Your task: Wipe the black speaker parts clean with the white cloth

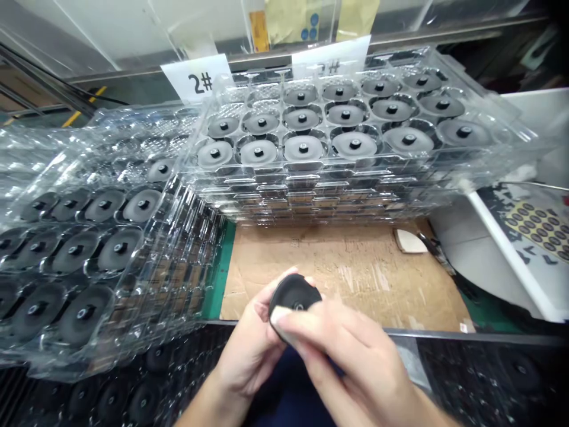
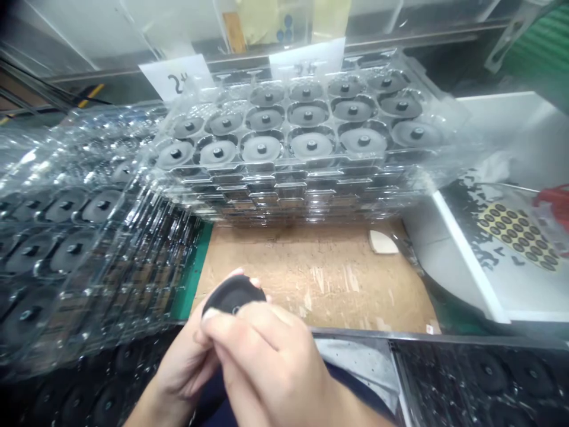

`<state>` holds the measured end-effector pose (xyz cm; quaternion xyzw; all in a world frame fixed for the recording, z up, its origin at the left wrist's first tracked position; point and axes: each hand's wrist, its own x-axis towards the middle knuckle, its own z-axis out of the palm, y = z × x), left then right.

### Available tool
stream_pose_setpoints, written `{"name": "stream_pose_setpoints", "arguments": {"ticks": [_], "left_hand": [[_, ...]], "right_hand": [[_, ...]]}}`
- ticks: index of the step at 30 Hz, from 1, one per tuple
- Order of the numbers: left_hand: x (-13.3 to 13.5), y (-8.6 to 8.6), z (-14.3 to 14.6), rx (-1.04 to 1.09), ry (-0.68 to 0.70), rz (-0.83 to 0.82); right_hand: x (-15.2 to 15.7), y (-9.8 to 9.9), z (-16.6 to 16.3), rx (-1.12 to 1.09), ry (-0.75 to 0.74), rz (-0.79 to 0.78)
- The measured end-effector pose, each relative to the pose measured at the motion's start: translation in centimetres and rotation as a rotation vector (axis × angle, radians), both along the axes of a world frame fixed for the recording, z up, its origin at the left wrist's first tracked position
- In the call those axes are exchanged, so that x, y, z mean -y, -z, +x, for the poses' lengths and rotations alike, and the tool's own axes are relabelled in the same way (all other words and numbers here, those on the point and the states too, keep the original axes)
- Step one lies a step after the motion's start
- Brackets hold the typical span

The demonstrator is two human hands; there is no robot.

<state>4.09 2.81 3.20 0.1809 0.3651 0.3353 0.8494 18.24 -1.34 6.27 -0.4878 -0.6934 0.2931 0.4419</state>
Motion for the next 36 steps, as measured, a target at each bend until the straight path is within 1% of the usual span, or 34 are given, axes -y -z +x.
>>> {"name": "stream_pose_setpoints", "arguments": {"ticks": [2,3,4,6,7,8,9,10,12,14,15,17,18,20,21,22,24,26,27,30,31,32,33,34,36], "left_hand": [[-0.1,-0.1,-0.3,-0.001,-0.012,-0.021],[-0.2,-0.2,-0.3,-0.001,-0.016,-0.044],[-0.2,-0.2,-0.3,0.004,-0.018,-0.065],[0.0,-0.3,-0.1,0.036,-0.008,-0.089],[0.1,-0.4,0.2,0.057,0.002,-0.091],[0.2,-0.4,0.5,0.073,0.011,-0.092],[0.3,-0.3,0.7,0.082,0.023,-0.093],[0.5,-0.3,0.9,0.081,0.035,-0.100],[0.7,-0.1,0.9,0.055,0.037,-0.100],[0.7,0.1,0.5,0.019,-0.003,-0.075],[0.7,0.2,0.3,0.004,-0.025,-0.062],[0.7,0.4,-0.2,-0.023,-0.044,-0.051],[0.8,0.6,-0.3,-0.026,-0.033,-0.056],[0.8,1.0,-0.2,-0.016,-0.008,-0.059],[0.9,1.2,-0.2,-0.007,-0.013,-0.054],[1.0,1.5,-0.1,0.003,-0.021,-0.053],[1.1,2.0,-0.1,0.022,-0.053,-0.058],[1.1,2.2,-0.3,0.041,-0.080,-0.075],[1.0,2.2,-0.4,0.052,-0.082,-0.084],[0.9,2.0,-0.6,0.069,-0.067,-0.098],[0.8,2.0,-0.6,0.070,-0.061,-0.106],[0.8,1.9,-0.5,0.071,-0.056,-0.114],[0.7,1.9,-0.4,0.074,-0.053,-0.120],[0.7,1.9,-0.3,0.078,-0.050,-0.123],[0.8,2.0,0.0,0.082,-0.045,-0.112]], "right_hand": [[0.7,0.7,1.3,0.014,-0.024,-0.138],[1.1,1.2,2.0,0.023,0.020,-0.211],[1.5,1.6,2.8,0.035,0.104,-0.266],[2.0,2.0,3.8,0.066,0.312,-0.303],[2.1,2.0,3.9,0.073,0.397,-0.282],[2.0,1.7,3.9,0.066,0.451,-0.240],[1.8,1.4,3.6,0.051,0.451,-0.183],[1.5,1.0,3.3,0.036,0.400,-0.112],[0.8,0.3,2.7,0.032,0.226,0.010],[0.3,-0.1,2.5,0.126,0.064,0.002],[0.2,-0.2,2.5,0.191,0.031,-0.037],[0.2,-0.2,2.5,0.256,0.080,-0.090],[0.1,-0.2,2.4,0.240,0.101,-0.066],[-0.3,0.2,2.0,0.121,0.107,0.027],[-0.6,0.6,1.9,0.056,0.095,0.036],[-1.0,1.1,1.9,0.010,0.083,-0.001],[-1.4,2.7,2.2,-0.037,0.106,-0.186],[-1.1,5.2,3.0,-0.054,0.198,-0.388],[-0.7,6.6,3.3,-0.055,0.234,-0.445],[1.1,10.7,3.8,-0.034,0.275,-0.493],[1.6,11.6,3.9,-0.025,0.270,-0.499],[1.9,12.0,3.9,-0.019,0.271,-0.507],[2.0,12.0,3.9,-0.016,0.280,-0.512],[1.9,11.4,3.9,-0.017,0.297,-0.517],[1.2,8.9,3.7,-0.039,0.349,-0.482]]}}
